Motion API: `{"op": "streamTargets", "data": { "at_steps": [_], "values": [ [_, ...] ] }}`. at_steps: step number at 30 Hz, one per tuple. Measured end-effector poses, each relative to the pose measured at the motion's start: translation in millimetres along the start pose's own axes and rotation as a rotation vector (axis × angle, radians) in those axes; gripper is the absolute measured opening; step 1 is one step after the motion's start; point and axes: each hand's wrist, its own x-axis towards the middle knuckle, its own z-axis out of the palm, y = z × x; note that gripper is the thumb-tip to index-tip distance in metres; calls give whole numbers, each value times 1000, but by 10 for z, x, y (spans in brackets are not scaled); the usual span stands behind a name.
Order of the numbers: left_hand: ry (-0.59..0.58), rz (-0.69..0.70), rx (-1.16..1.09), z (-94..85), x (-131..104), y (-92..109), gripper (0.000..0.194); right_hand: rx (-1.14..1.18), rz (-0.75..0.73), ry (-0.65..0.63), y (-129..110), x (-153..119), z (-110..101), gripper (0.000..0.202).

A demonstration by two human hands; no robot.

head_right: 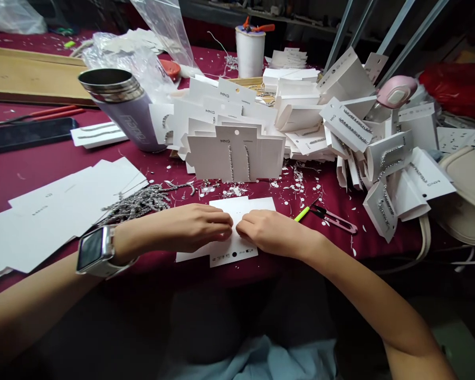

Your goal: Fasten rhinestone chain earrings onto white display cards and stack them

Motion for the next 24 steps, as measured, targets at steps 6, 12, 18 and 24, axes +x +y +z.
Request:
{"op": "streamTargets", "data": {
  "at_steps": [6, 12, 18, 24],
  "values": [
    [128, 17, 121, 84, -106, 51, 28, -48, -90, -20, 29, 46, 23, 20],
    [207, 4, 174, 84, -141, 135, 27, -74, -137, -9, 48, 62, 8, 18],
    [237, -31, 114, 117, -190, 132, 29, -120, -198, 6, 45, 89, -30, 18],
    [272, -46, 63, 124, -210, 92, 35, 27, -194, 75, 163, 64, 2, 21]
  ]
}}
